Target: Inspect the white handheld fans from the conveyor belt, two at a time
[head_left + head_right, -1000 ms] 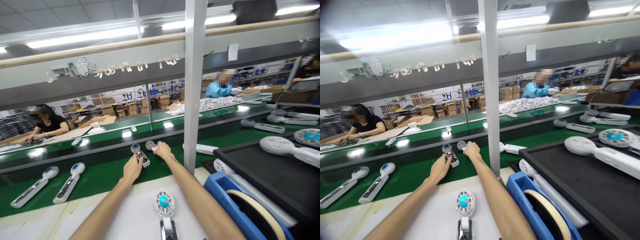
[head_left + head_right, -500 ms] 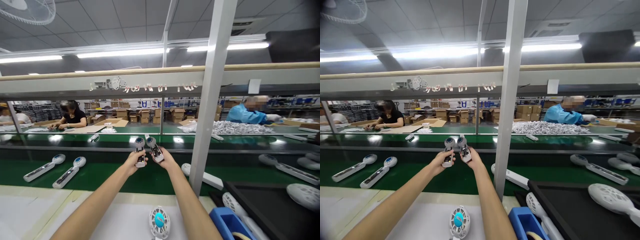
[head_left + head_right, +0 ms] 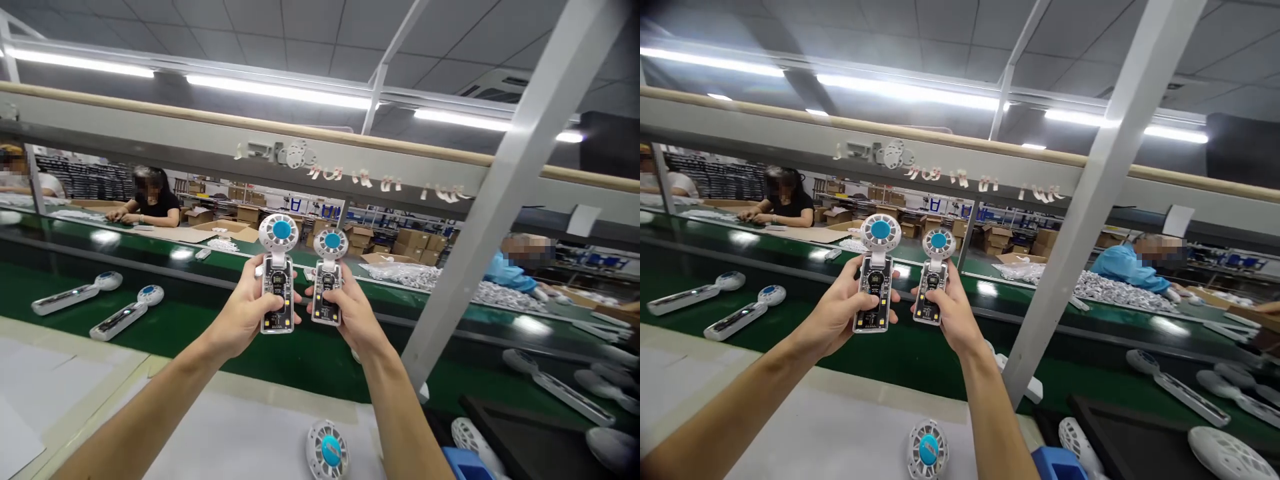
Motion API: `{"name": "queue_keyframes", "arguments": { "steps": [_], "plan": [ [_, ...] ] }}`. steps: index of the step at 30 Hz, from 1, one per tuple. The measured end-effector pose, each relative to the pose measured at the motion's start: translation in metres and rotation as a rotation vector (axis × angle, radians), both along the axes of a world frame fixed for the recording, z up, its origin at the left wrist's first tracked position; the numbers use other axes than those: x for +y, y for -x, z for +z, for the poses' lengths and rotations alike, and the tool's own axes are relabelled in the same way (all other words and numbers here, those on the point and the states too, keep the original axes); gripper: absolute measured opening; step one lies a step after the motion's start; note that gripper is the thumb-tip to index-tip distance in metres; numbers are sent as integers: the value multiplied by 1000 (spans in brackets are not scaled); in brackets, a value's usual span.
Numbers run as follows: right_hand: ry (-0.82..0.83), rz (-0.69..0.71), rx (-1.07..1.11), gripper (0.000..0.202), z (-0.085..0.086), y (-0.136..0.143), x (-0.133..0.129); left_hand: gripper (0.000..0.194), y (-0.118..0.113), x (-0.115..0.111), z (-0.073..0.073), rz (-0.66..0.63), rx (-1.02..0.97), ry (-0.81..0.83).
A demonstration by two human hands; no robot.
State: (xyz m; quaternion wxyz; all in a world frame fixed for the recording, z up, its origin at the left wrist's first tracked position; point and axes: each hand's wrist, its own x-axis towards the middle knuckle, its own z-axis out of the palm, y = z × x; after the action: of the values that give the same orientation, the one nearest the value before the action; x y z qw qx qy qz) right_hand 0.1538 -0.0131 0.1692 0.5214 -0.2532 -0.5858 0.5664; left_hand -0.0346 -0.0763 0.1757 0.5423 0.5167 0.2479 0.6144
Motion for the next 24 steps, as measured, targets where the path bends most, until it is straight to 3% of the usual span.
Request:
{"name": "queue_keyframes", "arguments": {
  "steps": [7,24],
  "plan": [
    [-224,27,-32,88,11,11,-35,82,6,-12,10,-67,-25,-103],
    [-215,3,-19,85,12,11,-37,75,10,-11,10,-58,-2,-62]
  ]
}}
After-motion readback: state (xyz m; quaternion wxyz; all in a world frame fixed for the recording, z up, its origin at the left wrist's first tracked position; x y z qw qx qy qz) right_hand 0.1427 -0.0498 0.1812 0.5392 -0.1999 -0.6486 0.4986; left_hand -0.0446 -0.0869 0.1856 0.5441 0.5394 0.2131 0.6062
